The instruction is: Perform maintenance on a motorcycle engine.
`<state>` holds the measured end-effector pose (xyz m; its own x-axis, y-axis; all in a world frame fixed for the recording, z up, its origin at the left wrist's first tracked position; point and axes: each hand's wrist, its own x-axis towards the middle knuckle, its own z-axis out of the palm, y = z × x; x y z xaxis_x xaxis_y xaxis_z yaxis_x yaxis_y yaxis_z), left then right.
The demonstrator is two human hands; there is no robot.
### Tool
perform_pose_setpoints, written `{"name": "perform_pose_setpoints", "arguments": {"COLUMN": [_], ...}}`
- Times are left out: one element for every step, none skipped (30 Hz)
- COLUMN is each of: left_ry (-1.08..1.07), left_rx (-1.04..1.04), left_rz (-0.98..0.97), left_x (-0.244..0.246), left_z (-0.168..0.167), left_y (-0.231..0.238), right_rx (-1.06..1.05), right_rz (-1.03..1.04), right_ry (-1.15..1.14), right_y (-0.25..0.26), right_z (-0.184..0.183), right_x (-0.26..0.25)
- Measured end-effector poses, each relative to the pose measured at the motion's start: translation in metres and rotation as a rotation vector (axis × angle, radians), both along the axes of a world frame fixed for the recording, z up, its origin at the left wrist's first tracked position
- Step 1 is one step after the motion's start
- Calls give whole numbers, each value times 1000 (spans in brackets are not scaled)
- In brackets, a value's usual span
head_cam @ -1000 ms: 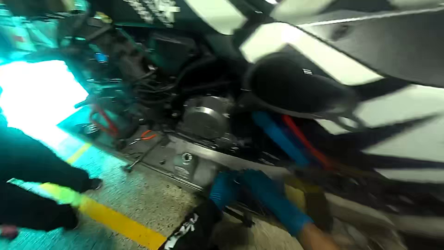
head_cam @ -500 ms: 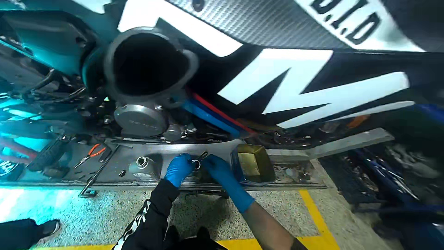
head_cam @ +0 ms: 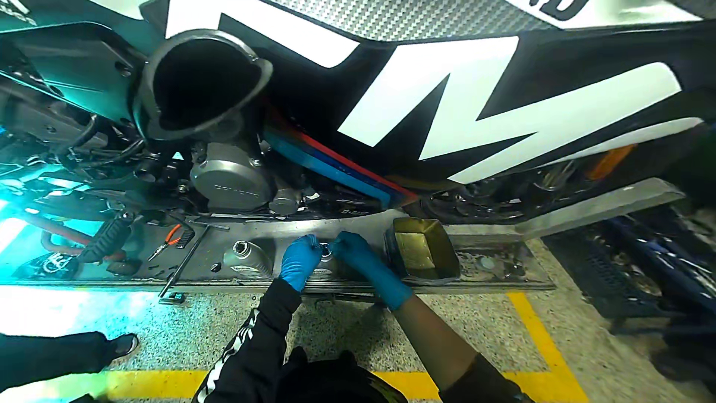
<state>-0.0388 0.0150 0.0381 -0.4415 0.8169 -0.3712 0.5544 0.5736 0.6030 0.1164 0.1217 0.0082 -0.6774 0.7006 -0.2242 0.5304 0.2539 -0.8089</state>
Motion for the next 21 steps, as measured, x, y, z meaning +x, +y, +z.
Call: {"name": "perform_pose_setpoints", "arguments": {"left_ry": [-89,-183,-286,-384,-458,-501,-524,-520,-512,-501,-490,-485,-486,-496,-503,-496,-482,-468,-445,-412,-375], "left_rx": [59,99,121,133,134,129,128,140,172,211,238,250,260,267,265,258,261,275,291,308,323], "left_rz": [70,166,273,369,431,452,437,403,367,339,332,334,341,350,351,343,323,301,288,283,288], "left_x": [-5,-9,-11,-10,-4,3,9,16,23,28,32,34,32,29,27,26,25,29,32,35,36], "left_z": [-8,-17,-30,-45,-59,-70,-78,-83,-87,-88,-89,-88,-88,-89,-89,-88,-85,-83,-81,-79,-79], "left_y": [-14,-29,-44,-57,-67,-74,-76,-76,-73,-67,-61,-56,-51,-46,-42,-37,-31,-25,-19,-13,-8], "right_rx": [-45,-44,5,55,79,77,70,73,83,100,123,147,177,206,208,196,203,222,255,295,313], "right_rz": [-14,-21,-7,25,63,103,142,162,157,139,123,115,111,102,87,66,48,37,31,17,-2], "right_ry": [90,109,78,29,-24,-75,-107,-110,-98,-84,-81,-96,-115,-151,-199,-242,-275,-289,-284,-257,-223], "right_y": [3,6,9,10,9,7,5,2,-2,-3,-5,-6,-9,-11,-15,-18,-21,-26,-31,-35,-41], "right_z": [-17,-35,-54,-71,-83,-91,-96,-101,-105,-106,-105,-101,-98,-94,-91,-87,-84,-84,-91,-104,-114], "right_x": [11,21,29,33,35,33,29,24,20,16,14,12,10,9,8,8,7,7,7,6,5]}}
